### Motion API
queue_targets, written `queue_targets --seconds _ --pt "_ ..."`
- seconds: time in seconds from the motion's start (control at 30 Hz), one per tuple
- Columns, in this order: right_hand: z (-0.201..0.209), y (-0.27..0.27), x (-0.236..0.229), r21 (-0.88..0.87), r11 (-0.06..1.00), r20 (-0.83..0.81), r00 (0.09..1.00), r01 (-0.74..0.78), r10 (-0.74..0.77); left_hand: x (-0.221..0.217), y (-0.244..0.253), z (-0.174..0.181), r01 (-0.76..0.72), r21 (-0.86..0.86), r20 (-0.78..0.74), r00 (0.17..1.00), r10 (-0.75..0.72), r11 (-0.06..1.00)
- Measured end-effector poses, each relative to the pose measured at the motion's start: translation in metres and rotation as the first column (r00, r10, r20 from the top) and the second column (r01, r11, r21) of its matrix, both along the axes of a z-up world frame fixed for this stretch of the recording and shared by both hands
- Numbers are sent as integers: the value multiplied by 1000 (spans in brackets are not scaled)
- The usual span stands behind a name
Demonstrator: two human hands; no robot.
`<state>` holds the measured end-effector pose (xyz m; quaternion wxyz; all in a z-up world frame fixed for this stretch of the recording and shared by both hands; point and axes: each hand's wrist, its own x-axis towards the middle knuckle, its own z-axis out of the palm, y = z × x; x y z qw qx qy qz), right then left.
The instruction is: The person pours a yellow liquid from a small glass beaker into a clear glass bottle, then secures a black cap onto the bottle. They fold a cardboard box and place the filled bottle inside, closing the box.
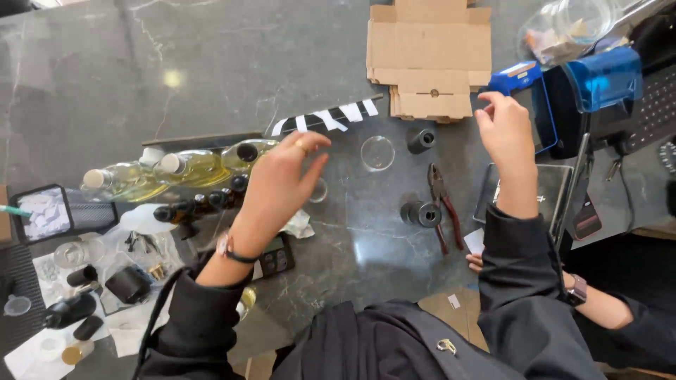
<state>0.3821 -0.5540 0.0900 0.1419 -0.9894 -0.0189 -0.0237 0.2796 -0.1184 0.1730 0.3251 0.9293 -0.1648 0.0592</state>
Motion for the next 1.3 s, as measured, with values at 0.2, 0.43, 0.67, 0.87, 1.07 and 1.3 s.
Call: queue_targets --seconds 0.2,0.43,0.67,0.87,1.07,1.3 --pt "-1 -7 114 -95 982 44 986 162 -159 184 -56 -64 -164 -206 -336 938 87 965" --pt "-65 -45 219 -73 962 -217 937 265 -274 313 -128 -183 -528 -365 -744 661 101 767" --pt "-79 -30 232 -114 949 -260 913 295 -315 309 -155 -130 -599 -374 -852 523 -7 708" --pt "-66 -26 239 -248 927 -205 920 282 -335 305 -163 -115 -531 -362 -854 519 -44 766" --pt "-41 -25 244 -215 940 -225 924 264 -310 327 -162 -152 -445 -458 -708 706 -13 769" --pt "-46 -18 231 -34 947 -310 897 320 -315 334 -155 -198 -461 -329 -671 728 139 824"
